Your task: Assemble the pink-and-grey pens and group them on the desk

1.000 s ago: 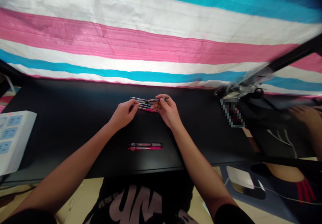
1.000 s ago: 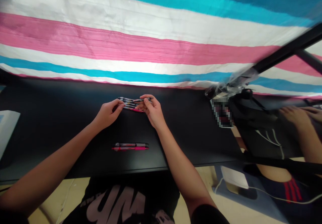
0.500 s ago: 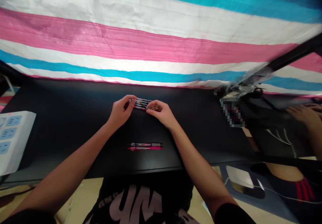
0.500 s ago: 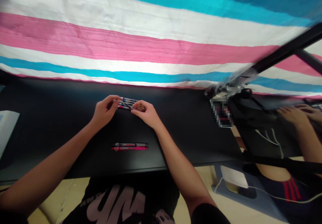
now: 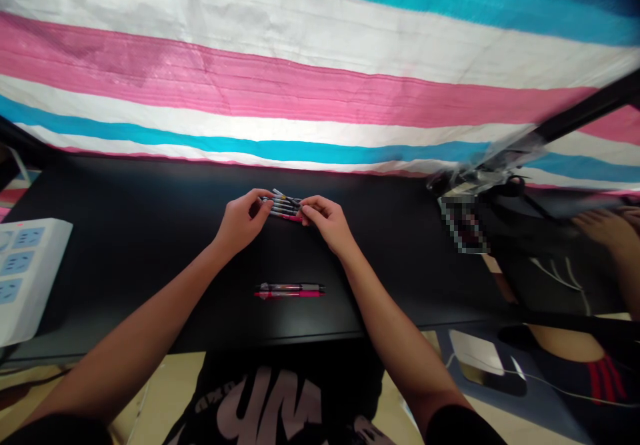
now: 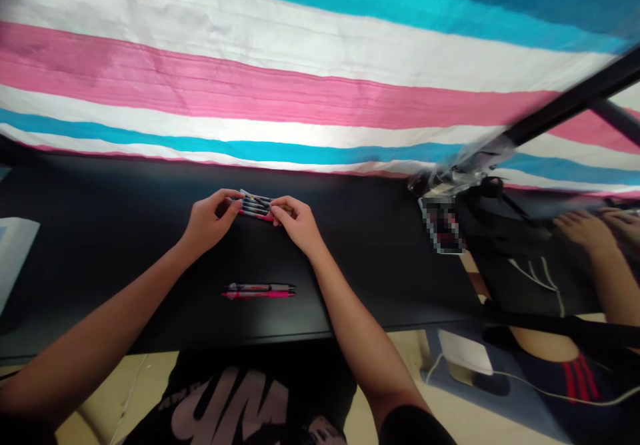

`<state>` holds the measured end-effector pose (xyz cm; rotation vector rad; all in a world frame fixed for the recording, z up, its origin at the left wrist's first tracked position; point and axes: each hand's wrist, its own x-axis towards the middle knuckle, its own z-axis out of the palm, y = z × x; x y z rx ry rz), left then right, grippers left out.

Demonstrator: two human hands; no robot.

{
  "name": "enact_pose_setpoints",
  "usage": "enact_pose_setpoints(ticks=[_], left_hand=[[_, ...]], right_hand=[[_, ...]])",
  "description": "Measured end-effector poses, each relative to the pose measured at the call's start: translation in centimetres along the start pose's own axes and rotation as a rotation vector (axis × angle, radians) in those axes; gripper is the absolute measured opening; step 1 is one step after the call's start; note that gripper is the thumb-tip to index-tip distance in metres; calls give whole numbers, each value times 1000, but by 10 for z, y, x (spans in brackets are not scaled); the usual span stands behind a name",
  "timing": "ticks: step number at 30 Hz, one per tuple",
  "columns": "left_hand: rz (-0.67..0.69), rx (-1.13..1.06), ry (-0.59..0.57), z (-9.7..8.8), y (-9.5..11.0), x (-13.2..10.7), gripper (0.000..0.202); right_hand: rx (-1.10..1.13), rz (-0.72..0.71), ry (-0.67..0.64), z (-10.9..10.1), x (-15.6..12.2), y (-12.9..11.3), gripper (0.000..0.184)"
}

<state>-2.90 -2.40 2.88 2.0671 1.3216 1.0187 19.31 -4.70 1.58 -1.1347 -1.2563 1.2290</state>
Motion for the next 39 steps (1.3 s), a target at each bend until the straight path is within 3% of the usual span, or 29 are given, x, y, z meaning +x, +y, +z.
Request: enact_pose_setpoints(ticks=[4, 7, 11, 21, 32, 39], left_hand=[[70, 147, -31, -3, -7, 2, 30], [77, 244, -58, -6, -14, 4, 46], [33, 320, -186, -7, -21, 5, 69], [-20, 409, -288, -6, -15, 6, 47], [-28, 478, -402, -9, -12, 4, 62], [-24, 497, -391, -9, -9, 4, 60]], right_hand=[[8, -4, 31, 0, 0, -2, 27], [-16, -26, 44, 0, 0, -2, 24], [-57, -47, 73, 0, 1, -1, 22], [-21, -34, 34, 1, 2, 3, 22], [-46, -23, 44, 1, 2, 3, 22], [-49, -21, 53, 1, 2, 3, 21]])
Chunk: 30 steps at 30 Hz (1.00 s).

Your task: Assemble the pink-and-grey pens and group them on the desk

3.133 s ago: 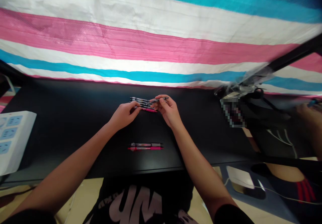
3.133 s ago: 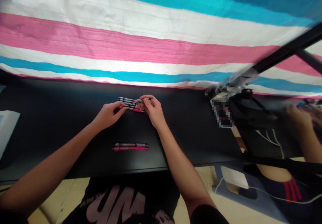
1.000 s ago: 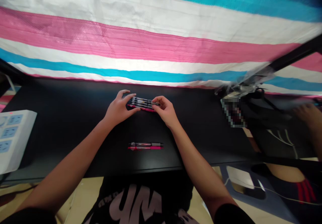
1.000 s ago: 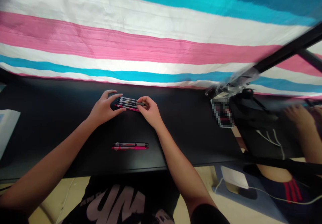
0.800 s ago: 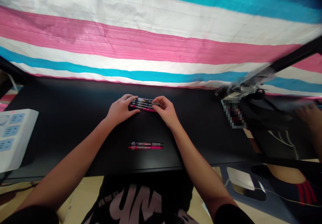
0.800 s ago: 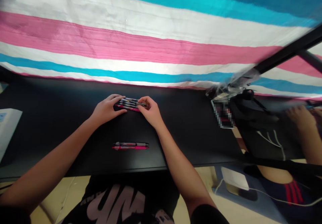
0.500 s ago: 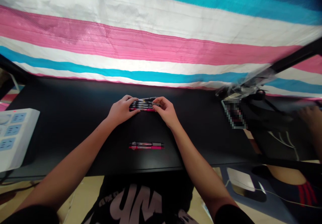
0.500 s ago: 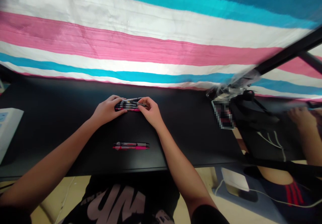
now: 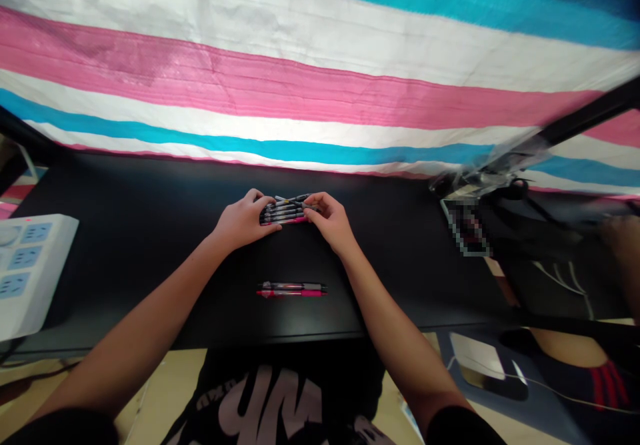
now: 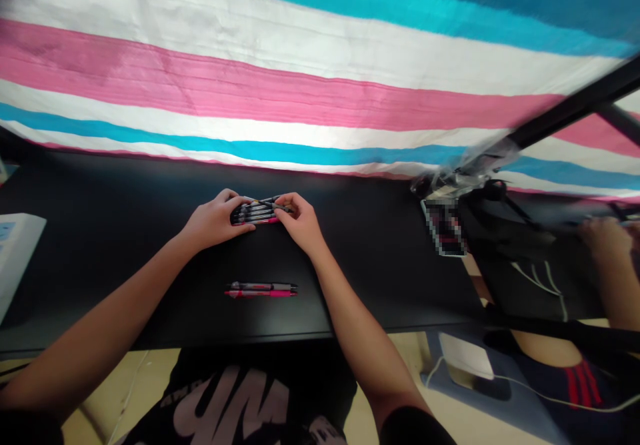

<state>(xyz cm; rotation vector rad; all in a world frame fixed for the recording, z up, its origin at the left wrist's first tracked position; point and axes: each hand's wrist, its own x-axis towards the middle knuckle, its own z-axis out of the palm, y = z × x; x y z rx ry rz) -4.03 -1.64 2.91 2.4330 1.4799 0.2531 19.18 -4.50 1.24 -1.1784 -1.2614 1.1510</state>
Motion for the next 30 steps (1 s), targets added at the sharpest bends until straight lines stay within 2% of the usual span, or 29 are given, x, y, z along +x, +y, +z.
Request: enact_pose_setpoints(ticks=[10, 15, 22, 30], left_hand=[[46, 57, 25, 3, 1, -3, 61], [-4, 82, 33, 2, 2, -3, 61], [6, 79, 23, 3, 2, -4, 67], [-1, 83, -27, -2, 3, -4, 60]], right_hand=[[0, -3, 6, 0, 0, 3, 21], [0, 2, 0, 0, 1, 3, 21], [-2, 5, 2, 0, 0, 3, 21], [-12, -8, -2, 0, 1, 5, 21]])
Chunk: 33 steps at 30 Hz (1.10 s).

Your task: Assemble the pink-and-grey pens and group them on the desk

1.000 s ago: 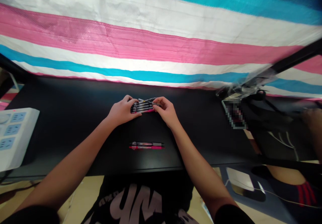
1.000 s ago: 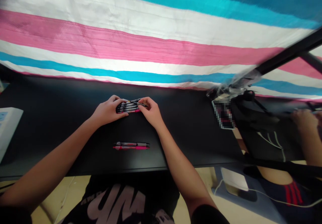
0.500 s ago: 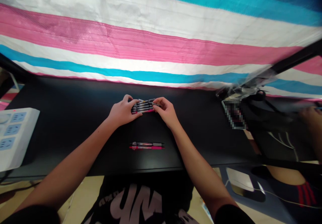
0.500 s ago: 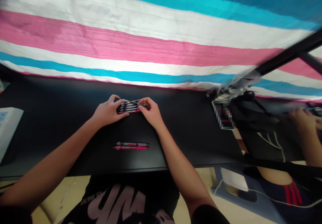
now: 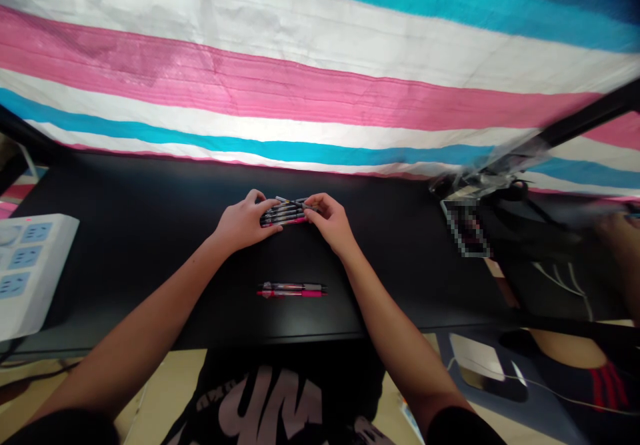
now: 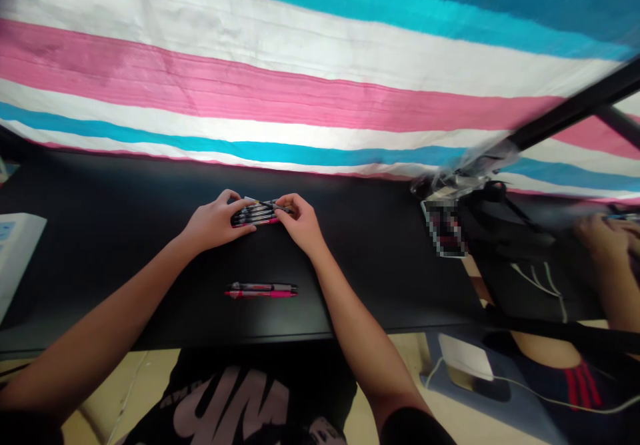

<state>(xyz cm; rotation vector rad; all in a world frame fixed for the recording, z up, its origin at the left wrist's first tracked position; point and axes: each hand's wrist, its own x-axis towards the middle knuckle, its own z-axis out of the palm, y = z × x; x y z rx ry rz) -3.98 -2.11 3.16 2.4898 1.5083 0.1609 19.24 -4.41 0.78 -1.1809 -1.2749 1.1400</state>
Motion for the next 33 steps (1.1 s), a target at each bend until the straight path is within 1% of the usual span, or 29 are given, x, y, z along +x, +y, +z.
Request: enact_pose_setpoints(ticks=[4, 7, 12, 20, 23, 27, 30, 33], left_hand=[[-8, -7, -9, -2, 1, 0, 63], [-15, -4, 5, 0, 1, 1, 65], [-17, -3, 24, 3, 0, 2, 64], [-38, -60, 62, 3, 2, 2, 62], [-78, -152, 127, 5, 3, 3, 56], [-82, -385, 281, 11, -2, 8, 33], [-38, -528, 373, 14, -7, 11, 30], [6, -593, 419, 12, -7, 12, 29]], right_hand=[[-8, -3, 1, 0, 0, 0, 21], [1, -6, 0, 0, 0, 0, 20], [20, -10, 9, 0, 1, 1, 20], [27, 41, -1, 0, -1, -4, 25], [22, 37, 13, 0, -1, -6, 25], [25, 13, 36, 0, -2, -7, 23], [16, -18, 44, -1, -1, -7, 24], [-1, -42, 49, -1, -1, -6, 27]])
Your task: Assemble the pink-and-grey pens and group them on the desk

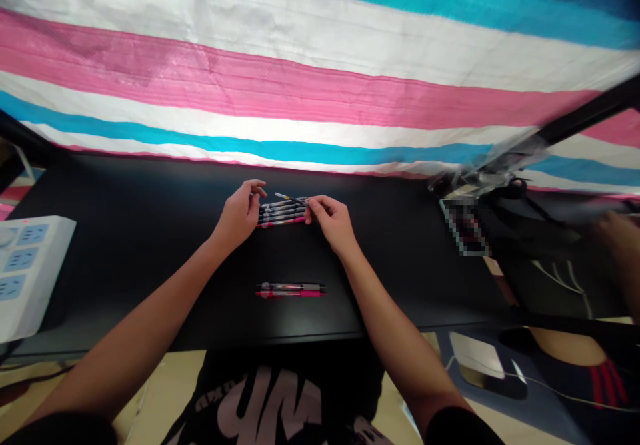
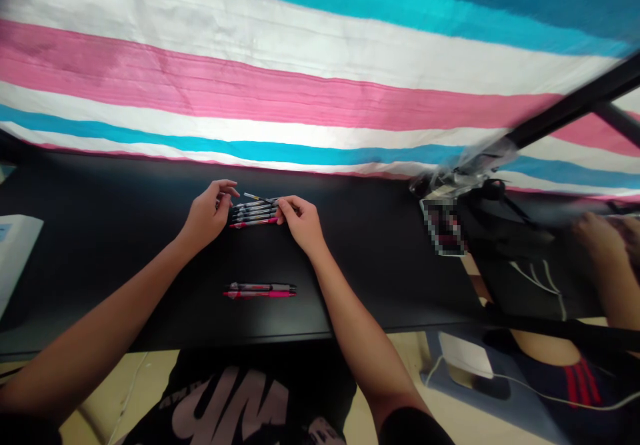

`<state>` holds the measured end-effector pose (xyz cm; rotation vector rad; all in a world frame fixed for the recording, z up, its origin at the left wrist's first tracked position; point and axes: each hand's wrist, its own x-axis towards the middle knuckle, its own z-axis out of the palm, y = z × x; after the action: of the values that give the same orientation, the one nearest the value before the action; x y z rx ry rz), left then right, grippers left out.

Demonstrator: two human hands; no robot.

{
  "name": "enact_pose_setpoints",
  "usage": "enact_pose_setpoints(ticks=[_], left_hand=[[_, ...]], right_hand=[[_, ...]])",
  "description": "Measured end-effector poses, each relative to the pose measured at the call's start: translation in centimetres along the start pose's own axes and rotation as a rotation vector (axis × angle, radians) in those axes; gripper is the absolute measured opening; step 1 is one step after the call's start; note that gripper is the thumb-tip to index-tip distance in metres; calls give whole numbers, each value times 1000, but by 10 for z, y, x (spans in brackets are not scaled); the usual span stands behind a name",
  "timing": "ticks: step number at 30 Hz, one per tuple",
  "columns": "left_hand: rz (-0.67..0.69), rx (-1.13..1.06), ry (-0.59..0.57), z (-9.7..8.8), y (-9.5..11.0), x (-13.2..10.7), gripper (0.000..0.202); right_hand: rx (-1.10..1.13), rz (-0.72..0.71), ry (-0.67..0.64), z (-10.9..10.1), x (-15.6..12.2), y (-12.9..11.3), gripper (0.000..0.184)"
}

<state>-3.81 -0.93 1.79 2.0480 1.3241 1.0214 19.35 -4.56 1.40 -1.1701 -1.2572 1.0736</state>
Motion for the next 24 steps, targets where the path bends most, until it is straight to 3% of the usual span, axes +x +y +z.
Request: enact_pose_setpoints(ticks=[8, 24], left_hand=[[35, -59, 5, -1, 12, -4, 18], [91, -8, -10, -2, 15, -4, 22]], right_hand=[[-38, -31, 57, -1, 2, 4, 22], [-135, -20, 64, -2, 2, 3, 17]])
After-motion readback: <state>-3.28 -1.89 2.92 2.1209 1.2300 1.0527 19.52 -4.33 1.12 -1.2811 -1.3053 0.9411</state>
